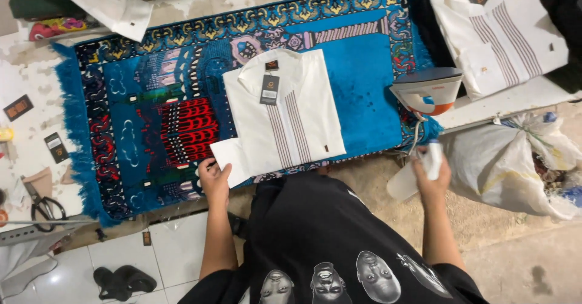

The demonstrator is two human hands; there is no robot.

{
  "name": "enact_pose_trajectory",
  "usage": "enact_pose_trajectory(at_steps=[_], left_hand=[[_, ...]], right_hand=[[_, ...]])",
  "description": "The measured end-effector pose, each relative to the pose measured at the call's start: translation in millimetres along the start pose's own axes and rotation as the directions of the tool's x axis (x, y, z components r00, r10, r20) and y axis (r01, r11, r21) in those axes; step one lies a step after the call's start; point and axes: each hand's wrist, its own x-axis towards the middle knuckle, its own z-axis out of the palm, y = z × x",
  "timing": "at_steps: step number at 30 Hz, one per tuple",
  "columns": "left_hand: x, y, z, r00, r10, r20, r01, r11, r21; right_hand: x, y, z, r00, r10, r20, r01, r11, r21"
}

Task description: Ironing and folding a white shirt on a patterned mat, using an iron to press the fabric and create neat folds.

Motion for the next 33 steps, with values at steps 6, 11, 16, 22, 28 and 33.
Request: enact_pose_trajectory(at_steps=[6, 11, 16, 22, 28, 33], left_hand=[[-3.6, 8.2, 15.3, 0.989, -0.142, 0.044, 0.138, 0.986, 0.097], [-5.4, 4.0, 22.7, 0.989, -0.140, -0.043, 0.144, 0.983, 0.117], [-14.7, 7.7, 22.2, 0.989, -0.119, -0.093, 0.123, 0.992, 0.039], [-18.3, 15.9, 28.4, 0.985, -0.160, -0.065, 0.165, 0.983, 0.084], [-23.2, 20.2, 26.3, 0.989, -0.144, -0.023, 0.146, 0.983, 0.116], [-25.7, 13.5, 24.9, 0.992, -0.123, -0.011, 0.124, 0.982, 0.141]], right_hand=[[103.0, 5.6, -69.8, 0.858, 0.166, -0.486, -0.307, 0.924, -0.227], [174.8, 39.9, -81.3, 0.814, 0.095, -0.573, -0.212, 0.967, -0.141], [213.4, 58.6, -70.9, 0.768, -0.329, -0.550, 0.126, 0.919, -0.375], [215.3, 114.1, -97.0, 0.866, 0.023, -0.500, -0.127, 0.976, -0.175], [153.2, 127.7, -68.6, 0.717, -0.472, -0.513, 0.103, 0.799, -0.592], [84.9, 12.5, 24.9, 0.650, -0.720, -0.241, 0.593, 0.680, -0.432]])
